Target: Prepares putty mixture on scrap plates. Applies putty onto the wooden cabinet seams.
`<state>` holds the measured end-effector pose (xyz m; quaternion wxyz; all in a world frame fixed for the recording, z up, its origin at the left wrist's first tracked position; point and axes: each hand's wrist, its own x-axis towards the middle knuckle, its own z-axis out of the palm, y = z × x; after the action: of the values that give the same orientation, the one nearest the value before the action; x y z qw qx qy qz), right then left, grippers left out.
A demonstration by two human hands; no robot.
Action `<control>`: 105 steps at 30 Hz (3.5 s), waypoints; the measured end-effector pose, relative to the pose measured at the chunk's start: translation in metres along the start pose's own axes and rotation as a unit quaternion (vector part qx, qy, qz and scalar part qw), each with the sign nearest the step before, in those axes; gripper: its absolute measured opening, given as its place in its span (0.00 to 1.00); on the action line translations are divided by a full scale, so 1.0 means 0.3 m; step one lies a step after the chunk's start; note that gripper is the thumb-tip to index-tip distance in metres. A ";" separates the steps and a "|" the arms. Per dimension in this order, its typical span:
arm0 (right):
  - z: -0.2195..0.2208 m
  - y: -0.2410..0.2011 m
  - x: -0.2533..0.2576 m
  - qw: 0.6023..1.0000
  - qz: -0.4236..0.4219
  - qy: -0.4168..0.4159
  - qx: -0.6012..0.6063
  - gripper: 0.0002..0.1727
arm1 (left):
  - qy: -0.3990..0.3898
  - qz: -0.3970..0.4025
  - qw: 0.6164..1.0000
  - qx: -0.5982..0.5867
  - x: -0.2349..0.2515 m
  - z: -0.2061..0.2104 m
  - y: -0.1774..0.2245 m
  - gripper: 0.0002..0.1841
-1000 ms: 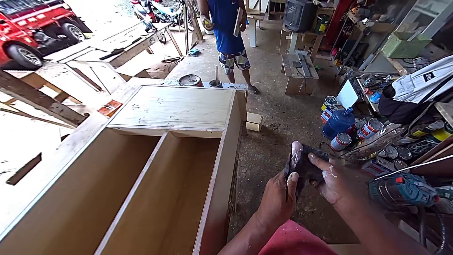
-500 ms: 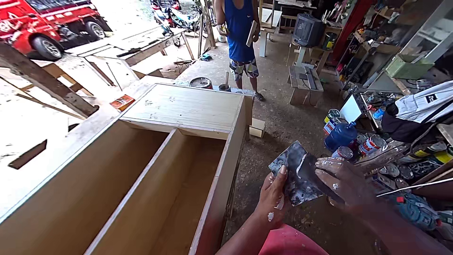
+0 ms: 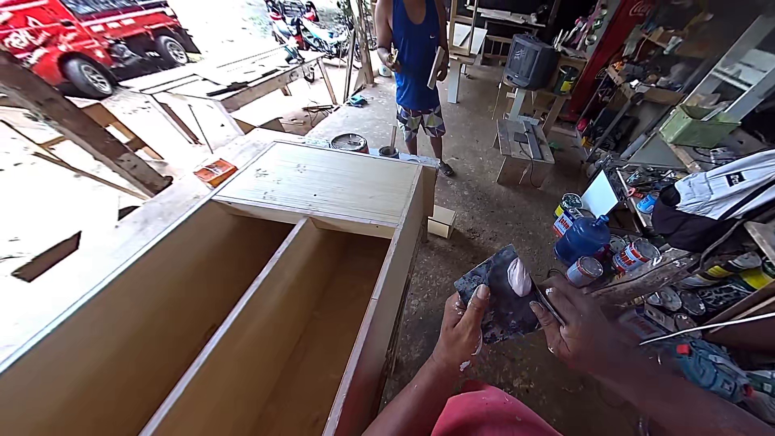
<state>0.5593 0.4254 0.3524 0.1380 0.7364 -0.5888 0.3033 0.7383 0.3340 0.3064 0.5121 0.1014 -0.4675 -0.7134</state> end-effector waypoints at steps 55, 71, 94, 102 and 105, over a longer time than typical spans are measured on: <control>0.007 -0.158 -0.007 0.986 0.028 -0.131 -0.103 0.25 | 0.116 -0.083 0.975 0.171 -0.017 0.014 -0.041 0.21; 0.046 -0.159 0.070 0.986 0.060 -0.132 -0.076 0.21 | 0.141 -0.069 0.971 0.180 -0.018 -0.011 -0.048 0.22; 0.034 -0.007 0.125 0.974 0.069 0.000 0.217 0.19 | 0.165 -0.133 0.977 -0.017 0.024 -0.074 0.022 0.21; 0.173 -0.016 0.130 0.982 0.001 0.069 0.176 0.24 | 0.154 -0.054 0.983 -0.083 0.037 -0.049 0.040 0.17; 0.175 -0.031 0.138 0.995 0.008 0.034 0.089 0.25 | 0.143 -0.034 0.988 -0.043 0.035 -0.069 0.033 0.17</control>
<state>0.5882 0.3661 0.3384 0.0893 0.7303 -0.5605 0.3801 0.7527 0.3135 0.3064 0.5529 0.1957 -0.3550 -0.7280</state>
